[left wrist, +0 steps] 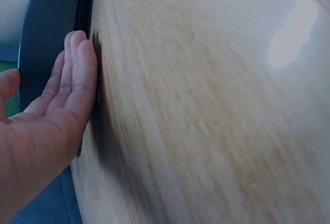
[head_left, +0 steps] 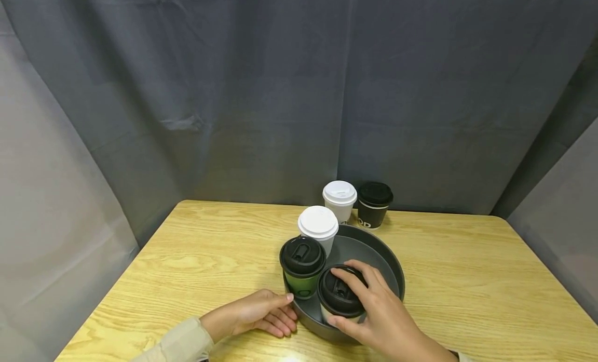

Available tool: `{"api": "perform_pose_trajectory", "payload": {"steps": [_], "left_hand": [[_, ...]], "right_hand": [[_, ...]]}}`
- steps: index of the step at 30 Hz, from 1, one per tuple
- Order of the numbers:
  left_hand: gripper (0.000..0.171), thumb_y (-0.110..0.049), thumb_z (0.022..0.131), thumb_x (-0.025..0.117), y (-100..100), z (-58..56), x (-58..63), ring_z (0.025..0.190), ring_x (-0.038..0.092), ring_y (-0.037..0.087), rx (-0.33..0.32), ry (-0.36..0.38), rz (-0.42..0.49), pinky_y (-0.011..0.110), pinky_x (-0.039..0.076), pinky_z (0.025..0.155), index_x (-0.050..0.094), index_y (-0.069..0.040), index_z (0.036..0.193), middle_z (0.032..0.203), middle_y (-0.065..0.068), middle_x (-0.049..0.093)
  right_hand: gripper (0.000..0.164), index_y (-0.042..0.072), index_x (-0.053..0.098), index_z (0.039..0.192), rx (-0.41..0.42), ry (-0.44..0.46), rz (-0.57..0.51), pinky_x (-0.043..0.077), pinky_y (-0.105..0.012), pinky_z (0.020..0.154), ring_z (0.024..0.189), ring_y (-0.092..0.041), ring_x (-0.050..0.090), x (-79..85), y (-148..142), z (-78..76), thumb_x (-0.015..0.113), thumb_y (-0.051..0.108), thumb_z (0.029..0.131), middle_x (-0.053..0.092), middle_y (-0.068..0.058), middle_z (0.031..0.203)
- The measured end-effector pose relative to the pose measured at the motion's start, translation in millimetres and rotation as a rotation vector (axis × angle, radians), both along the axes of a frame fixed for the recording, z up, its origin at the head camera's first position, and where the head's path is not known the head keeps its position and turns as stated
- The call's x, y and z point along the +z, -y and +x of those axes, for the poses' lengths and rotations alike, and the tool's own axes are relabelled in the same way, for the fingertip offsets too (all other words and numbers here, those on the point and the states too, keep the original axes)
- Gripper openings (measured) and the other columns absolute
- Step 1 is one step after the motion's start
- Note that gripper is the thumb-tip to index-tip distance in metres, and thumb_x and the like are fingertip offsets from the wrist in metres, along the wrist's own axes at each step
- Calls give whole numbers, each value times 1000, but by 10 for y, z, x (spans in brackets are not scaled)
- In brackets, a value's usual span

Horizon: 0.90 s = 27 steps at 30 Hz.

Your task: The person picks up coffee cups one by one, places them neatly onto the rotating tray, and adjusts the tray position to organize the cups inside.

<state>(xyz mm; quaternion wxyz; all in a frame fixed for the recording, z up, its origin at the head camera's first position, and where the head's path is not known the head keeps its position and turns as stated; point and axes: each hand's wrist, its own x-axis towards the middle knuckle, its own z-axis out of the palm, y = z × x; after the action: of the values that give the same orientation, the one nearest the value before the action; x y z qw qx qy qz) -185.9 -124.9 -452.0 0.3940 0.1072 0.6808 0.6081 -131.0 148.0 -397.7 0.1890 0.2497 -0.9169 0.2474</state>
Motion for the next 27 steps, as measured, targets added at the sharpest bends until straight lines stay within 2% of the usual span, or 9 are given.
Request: {"api": "perform_pose_trajectory", "payload": {"steps": [9, 14, 18, 22, 27], "left_hand": [[57, -45, 100, 45, 1, 5, -3, 73, 67, 11, -9, -2, 12, 27, 59, 70, 62, 9, 107, 91, 11, 71], [57, -45, 100, 45, -7, 11, -8, 73, 67, 12, 2, -5, 16, 27, 59, 70, 62, 10, 106, 91, 12, 71], [56, -43, 100, 46, -13, 13, -8, 73, 68, 12, 5, -13, 18, 28, 59, 71, 63, 10, 106, 91, 13, 71], [52, -39, 100, 46, -15, 31, 3, 73, 68, 13, 24, -19, 17, 29, 59, 71, 63, 10, 104, 90, 13, 71], [51, -39, 100, 47, -66, 92, 11, 71, 67, 12, 20, -12, 20, 26, 58, 68, 63, 9, 103, 89, 13, 71]], "right_hand": [[72, 28, 53, 135, -7, 26, -6, 51, -47, 84, 122, -24, 44, 7, 0, 15, 81, 49, 72, 45, -5, 137], [74, 28, 51, 136, -7, 44, -7, 51, -48, 85, 124, -24, 43, 14, -10, 16, 75, 58, 73, 43, -4, 140], [83, 31, 42, 143, 19, 75, -28, 49, -54, 86, 130, -30, 36, 25, -51, 21, 73, 62, 72, 33, -3, 148], [91, 33, 32, 148, 54, 96, -48, 47, -61, 88, 136, -35, 28, 44, -144, 3, 77, 55, 71, 25, -2, 153], [89, 32, 26, 151, 71, 146, -26, 41, -66, 93, 140, -37, 25, 55, -376, -32, 72, 53, 77, 21, -1, 156]]}}
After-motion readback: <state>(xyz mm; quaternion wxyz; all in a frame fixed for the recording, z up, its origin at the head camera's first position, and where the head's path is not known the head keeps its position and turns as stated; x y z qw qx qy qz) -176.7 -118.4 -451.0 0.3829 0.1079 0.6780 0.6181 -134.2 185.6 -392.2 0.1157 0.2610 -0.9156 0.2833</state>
